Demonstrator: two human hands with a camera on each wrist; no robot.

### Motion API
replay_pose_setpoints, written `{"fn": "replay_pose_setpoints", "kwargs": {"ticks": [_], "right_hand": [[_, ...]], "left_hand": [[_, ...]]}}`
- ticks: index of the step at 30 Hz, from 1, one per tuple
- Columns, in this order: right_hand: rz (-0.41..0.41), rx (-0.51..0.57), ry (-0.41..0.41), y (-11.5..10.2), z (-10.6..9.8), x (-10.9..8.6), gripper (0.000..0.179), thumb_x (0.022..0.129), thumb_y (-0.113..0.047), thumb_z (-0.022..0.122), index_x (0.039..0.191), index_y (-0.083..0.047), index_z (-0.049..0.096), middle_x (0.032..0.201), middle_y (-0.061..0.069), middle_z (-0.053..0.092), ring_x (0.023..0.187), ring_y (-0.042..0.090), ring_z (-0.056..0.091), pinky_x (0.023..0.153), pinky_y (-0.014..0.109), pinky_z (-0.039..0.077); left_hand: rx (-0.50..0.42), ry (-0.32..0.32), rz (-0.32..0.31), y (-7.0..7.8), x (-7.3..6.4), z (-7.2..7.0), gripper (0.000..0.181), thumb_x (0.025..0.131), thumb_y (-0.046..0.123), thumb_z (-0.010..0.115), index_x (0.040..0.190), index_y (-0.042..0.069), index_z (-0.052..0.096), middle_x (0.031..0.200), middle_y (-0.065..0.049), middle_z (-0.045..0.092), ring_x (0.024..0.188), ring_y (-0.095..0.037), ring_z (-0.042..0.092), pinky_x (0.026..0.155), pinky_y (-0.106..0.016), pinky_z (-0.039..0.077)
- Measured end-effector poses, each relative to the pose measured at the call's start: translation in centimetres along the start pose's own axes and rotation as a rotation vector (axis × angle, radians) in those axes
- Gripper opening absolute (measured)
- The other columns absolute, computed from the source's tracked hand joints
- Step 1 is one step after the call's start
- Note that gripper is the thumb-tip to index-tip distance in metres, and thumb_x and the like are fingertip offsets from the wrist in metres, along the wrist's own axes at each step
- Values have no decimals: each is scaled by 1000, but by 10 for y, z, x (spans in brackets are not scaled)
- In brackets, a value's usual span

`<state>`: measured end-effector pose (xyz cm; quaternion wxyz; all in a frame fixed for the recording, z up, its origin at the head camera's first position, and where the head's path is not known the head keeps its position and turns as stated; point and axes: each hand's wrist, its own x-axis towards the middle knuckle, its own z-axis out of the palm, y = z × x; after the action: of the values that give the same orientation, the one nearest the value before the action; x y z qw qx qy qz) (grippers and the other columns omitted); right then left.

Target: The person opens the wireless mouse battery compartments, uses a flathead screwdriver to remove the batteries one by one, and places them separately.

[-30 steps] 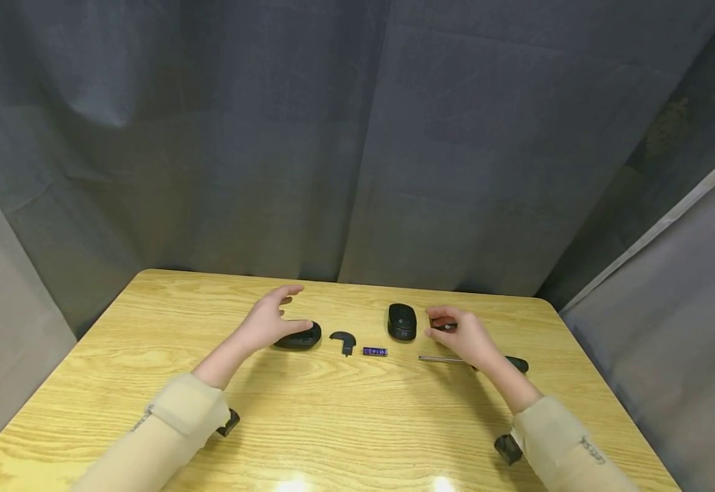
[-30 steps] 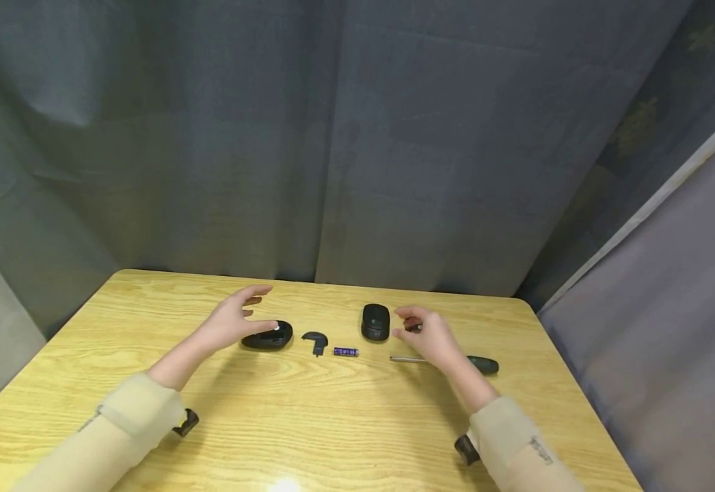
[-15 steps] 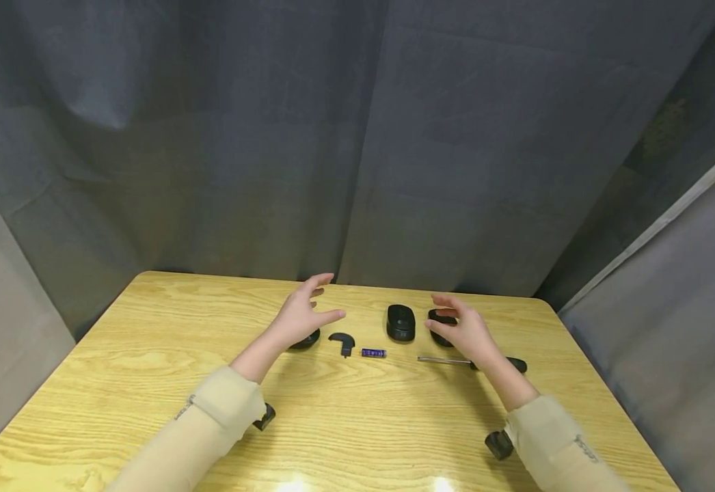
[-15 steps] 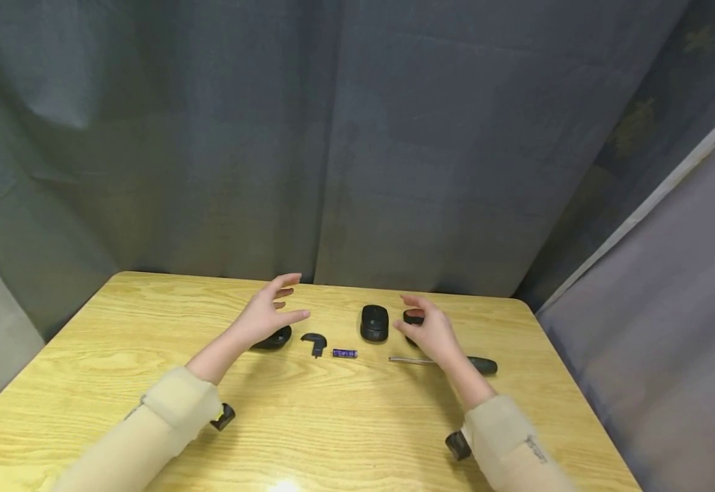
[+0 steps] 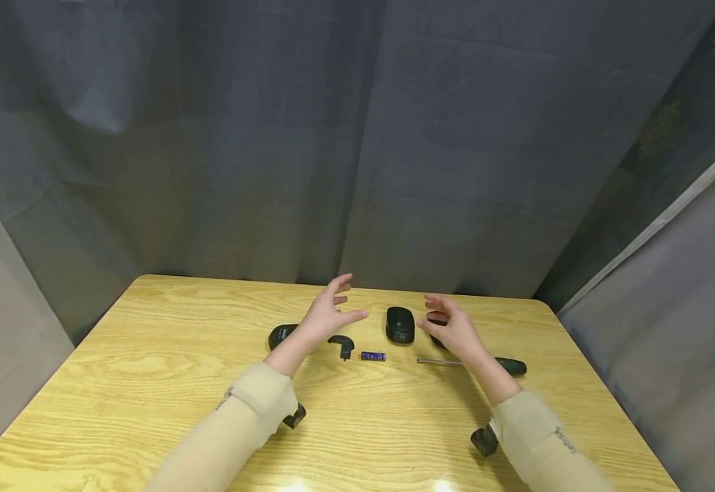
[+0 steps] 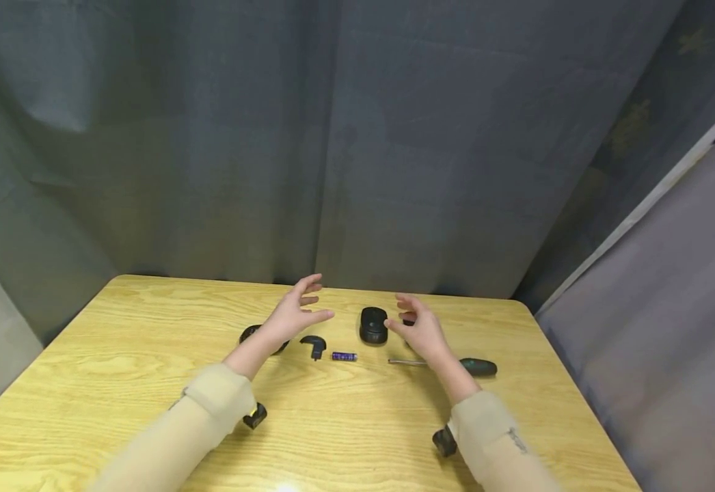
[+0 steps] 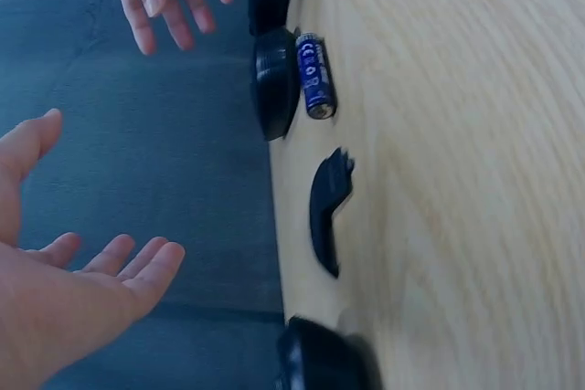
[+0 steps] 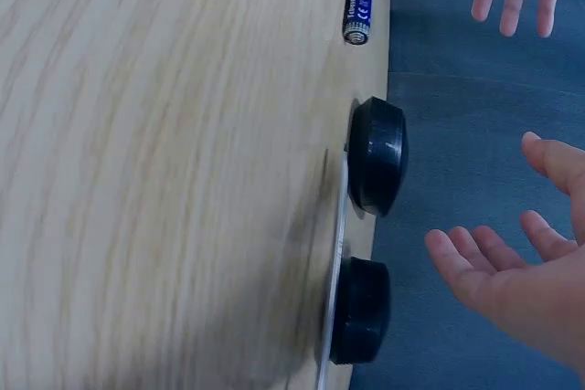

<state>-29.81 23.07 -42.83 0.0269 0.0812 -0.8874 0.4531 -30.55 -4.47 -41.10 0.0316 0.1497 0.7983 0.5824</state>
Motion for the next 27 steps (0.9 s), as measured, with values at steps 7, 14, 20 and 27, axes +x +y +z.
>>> {"fn": "replay_pose_setpoints", "kwargs": {"ticks": [7, 14, 20, 27], "right_hand": [[44, 42, -23, 8, 9, 6, 65, 88, -25, 68, 143, -11, 37, 141, 21, 43, 125, 38, 45, 98, 50, 46], [91, 59, -63, 13, 20, 10, 66, 88, -27, 68, 144, -11, 36, 144, 20, 39, 127, 40, 42, 98, 50, 46], [140, 40, -61, 16, 25, 13, 67, 88, -25, 67, 145, -11, 34, 145, 20, 37, 127, 40, 41, 99, 53, 43], [196, 52, -86, 19, 32, 19, 69, 89, -23, 66, 146, -9, 30, 145, 25, 35, 127, 41, 40, 100, 54, 42]], "left_hand": [[-37, -14, -16, -10, 13, 20, 82, 84, 26, 73, 149, 20, 24, 147, -15, 35, 132, -37, 39, 100, -49, 45], [-66, -45, -70, -22, 21, 39, 80, 85, 25, 71, 150, 17, 23, 146, -18, 35, 131, -41, 38, 101, -51, 44], [-132, -69, -144, -31, 28, 49, 84, 84, 29, 72, 150, 19, 21, 147, -18, 34, 132, -39, 37, 104, -53, 39], [-114, -113, -211, -39, 37, 58, 83, 85, 27, 71, 150, 17, 21, 144, -19, 39, 129, -37, 42, 103, -54, 40]]}}
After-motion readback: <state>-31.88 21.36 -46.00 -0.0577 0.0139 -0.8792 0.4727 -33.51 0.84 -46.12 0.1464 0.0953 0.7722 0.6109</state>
